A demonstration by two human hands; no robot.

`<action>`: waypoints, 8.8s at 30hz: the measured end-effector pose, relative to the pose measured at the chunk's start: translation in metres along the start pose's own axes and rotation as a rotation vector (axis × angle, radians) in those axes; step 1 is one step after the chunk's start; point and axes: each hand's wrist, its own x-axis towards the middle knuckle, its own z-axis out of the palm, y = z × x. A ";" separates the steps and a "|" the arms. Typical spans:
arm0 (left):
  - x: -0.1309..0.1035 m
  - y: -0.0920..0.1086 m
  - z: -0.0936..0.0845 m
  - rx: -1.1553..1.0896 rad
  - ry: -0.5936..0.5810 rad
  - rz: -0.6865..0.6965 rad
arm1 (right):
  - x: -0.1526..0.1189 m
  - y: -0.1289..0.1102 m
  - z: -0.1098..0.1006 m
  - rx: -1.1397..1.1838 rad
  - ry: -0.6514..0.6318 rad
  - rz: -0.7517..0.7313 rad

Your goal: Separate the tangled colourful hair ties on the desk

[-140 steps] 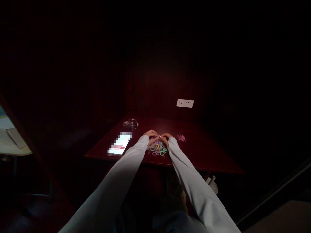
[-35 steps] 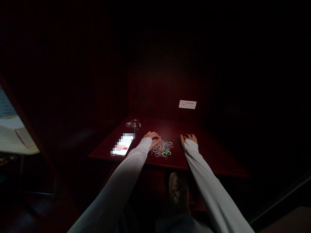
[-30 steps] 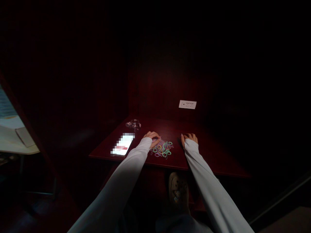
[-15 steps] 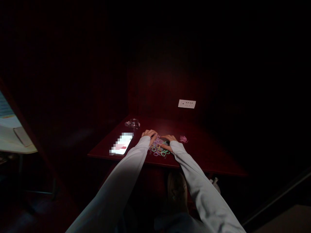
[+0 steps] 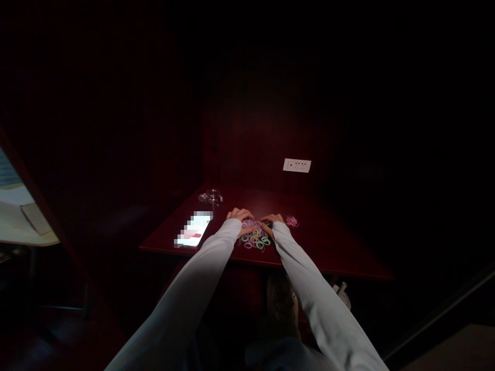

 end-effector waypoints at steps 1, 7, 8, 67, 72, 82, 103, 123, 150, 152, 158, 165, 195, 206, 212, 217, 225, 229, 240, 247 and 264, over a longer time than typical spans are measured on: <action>0.000 -0.001 0.000 0.001 -0.007 0.001 | 0.000 0.001 0.000 0.007 0.005 0.006; 0.000 -0.001 0.000 -0.001 -0.021 0.001 | 0.001 0.003 0.000 0.050 0.037 0.039; 0.000 -0.001 0.000 -0.003 -0.025 0.001 | 0.001 0.003 -0.001 0.059 0.048 0.039; -0.001 0.012 -0.015 0.149 0.183 -0.220 | -0.003 -0.018 -0.006 0.040 -0.095 -0.028; -0.003 0.017 -0.022 0.265 0.210 -0.422 | -0.001 -0.013 -0.001 0.014 -0.033 0.020; -0.001 0.025 -0.024 0.184 0.057 -0.549 | -0.012 -0.041 -0.008 -0.062 -0.102 -0.189; -0.004 0.025 -0.021 0.117 0.091 -0.385 | -0.003 -0.036 -0.003 -0.061 0.014 0.145; 0.006 -0.010 0.004 0.025 0.045 -0.152 | 0.000 -0.026 0.000 -0.130 0.050 0.238; 0.011 -0.015 0.011 -0.241 0.186 -0.202 | -0.004 -0.025 -0.001 -0.012 0.052 0.124; 0.011 -0.014 0.010 -0.245 0.190 -0.210 | -0.004 -0.025 0.000 0.002 0.063 0.113; 0.012 -0.011 0.005 -0.273 0.175 -0.235 | -0.003 -0.021 0.001 -0.005 0.109 0.068; 0.012 -0.008 0.005 -0.289 0.191 -0.246 | -0.004 -0.025 -0.003 -0.066 0.133 -0.023; 0.004 0.001 -0.009 -0.082 0.236 -0.232 | -0.018 -0.064 -0.011 -0.230 -0.102 -0.270; 0.002 0.004 -0.009 0.026 0.180 -0.207 | -0.012 -0.048 -0.005 -0.177 0.017 -0.131; 0.000 0.001 -0.006 0.070 0.141 -0.175 | -0.009 -0.044 -0.004 -0.162 0.008 -0.067; 0.001 -0.001 -0.004 0.078 0.116 -0.195 | -0.011 -0.038 -0.003 -0.066 0.019 -0.152; 0.003 0.002 -0.003 0.094 0.122 -0.226 | -0.016 -0.034 -0.001 -0.046 -0.087 -0.187; 0.002 0.004 -0.004 0.098 0.118 -0.243 | -0.017 -0.036 0.001 -0.058 -0.144 -0.174; 0.004 0.005 -0.003 0.065 0.097 -0.252 | -0.005 -0.016 0.016 0.053 -0.032 -0.118; 0.005 0.004 -0.003 0.041 0.084 -0.242 | -0.004 -0.016 0.011 0.096 -0.013 -0.096; 0.001 0.001 -0.005 -0.030 -0.015 -0.110 | -0.006 -0.023 -0.001 0.265 0.164 0.062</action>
